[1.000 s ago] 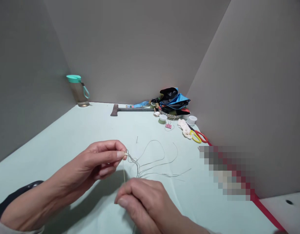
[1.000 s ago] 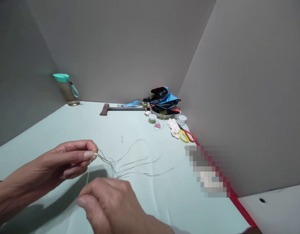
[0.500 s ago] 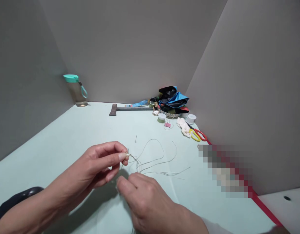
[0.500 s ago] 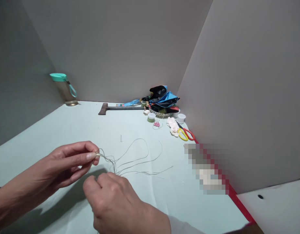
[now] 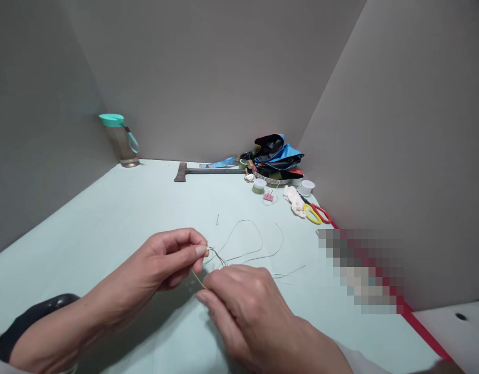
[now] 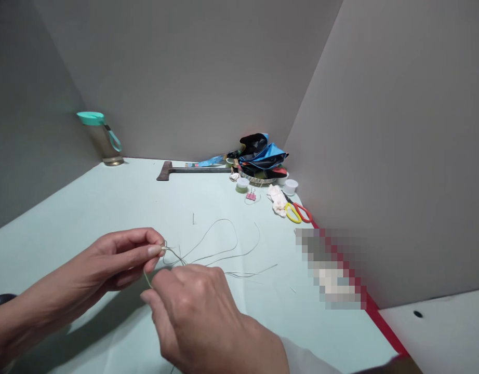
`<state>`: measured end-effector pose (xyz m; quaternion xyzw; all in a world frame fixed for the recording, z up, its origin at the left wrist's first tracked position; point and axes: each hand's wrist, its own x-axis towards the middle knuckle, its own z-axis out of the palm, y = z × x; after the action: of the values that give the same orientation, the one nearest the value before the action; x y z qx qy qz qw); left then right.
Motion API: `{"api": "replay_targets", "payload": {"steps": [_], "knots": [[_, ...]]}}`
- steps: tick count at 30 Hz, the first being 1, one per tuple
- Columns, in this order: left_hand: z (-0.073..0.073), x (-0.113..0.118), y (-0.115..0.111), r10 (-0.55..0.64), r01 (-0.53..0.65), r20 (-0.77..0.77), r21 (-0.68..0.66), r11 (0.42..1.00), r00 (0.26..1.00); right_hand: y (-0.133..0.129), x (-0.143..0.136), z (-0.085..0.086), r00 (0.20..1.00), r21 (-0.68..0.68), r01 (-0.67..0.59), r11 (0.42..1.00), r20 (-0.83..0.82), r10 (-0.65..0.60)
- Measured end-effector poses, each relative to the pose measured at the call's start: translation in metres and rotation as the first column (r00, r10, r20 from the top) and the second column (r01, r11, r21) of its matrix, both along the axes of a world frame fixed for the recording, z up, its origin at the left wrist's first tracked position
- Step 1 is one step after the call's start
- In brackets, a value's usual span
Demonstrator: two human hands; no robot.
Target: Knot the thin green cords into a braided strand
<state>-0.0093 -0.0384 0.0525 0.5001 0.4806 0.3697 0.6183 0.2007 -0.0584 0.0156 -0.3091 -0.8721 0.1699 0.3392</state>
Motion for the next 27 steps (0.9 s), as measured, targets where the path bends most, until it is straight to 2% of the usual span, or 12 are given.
{"api": "replay_targets", "payload": {"steps": [3,6,8,10,12,13,14,15,18,20,23,27], "knots": [[-0.003,-0.001,0.0,-0.013,0.013,-0.018,0.003,1.0,1.0,0.003,0.001,0.006,0.996,0.048,-0.025,0.999,-0.083,0.028],[-0.004,-0.002,0.0,-0.015,0.015,-0.04,0.002,1.0,0.999,0.004,0.002,0.014,0.977,-0.23,-0.137,0.963,-0.193,0.093],[-0.003,-0.002,0.0,-0.016,0.016,-0.043,0.006,1.0,0.999,0.004,0.001,0.016,0.953,-0.523,-0.218,0.824,-0.298,0.064],[-0.002,-0.002,0.0,-0.018,0.018,-0.042,0.015,1.0,0.999,0.003,0.0,0.016,0.927,-0.747,-0.289,0.598,-0.374,-0.02],[-0.001,-0.001,0.0,-0.024,0.025,-0.04,0.021,0.999,0.999,0.001,-0.001,0.015,0.91,-0.848,-0.359,0.39,-0.411,-0.056],[-0.001,0.0,-0.001,-0.029,0.03,-0.04,0.021,0.999,0.999,0.0,-0.001,0.015,0.91,-0.865,-0.37,0.339,-0.412,-0.057],[0.0,0.001,-0.001,-0.036,0.037,-0.039,0.021,0.999,0.999,-0.001,0.0,0.016,0.915,-0.868,-0.359,0.343,-0.399,-0.053],[0.001,0.001,-0.001,-0.042,0.042,-0.037,0.019,0.999,0.998,-0.002,0.0,0.018,0.925,-0.86,-0.329,0.39,-0.378,-0.051],[0.005,0.002,-0.002,-0.05,0.051,-0.032,0.013,0.999,0.998,-0.004,0.002,0.024,0.954,-0.742,-0.171,0.649,-0.288,-0.078],[0.007,0.002,-0.003,-0.057,0.057,-0.026,0.003,0.998,0.998,-0.006,0.002,0.024,0.965,-0.608,-0.12,0.785,-0.258,-0.053],[0.009,0.003,-0.004,-0.07,0.07,-0.027,-0.014,0.997,0.997,-0.008,0.003,0.02,0.972,-0.477,-0.143,0.867,-0.231,0.034],[0.007,0.002,-0.005,-0.087,0.086,-0.035,-0.029,0.996,0.996,-0.01,0.002,0.013,0.972,-0.387,-0.181,0.904,-0.213,0.103]]}}
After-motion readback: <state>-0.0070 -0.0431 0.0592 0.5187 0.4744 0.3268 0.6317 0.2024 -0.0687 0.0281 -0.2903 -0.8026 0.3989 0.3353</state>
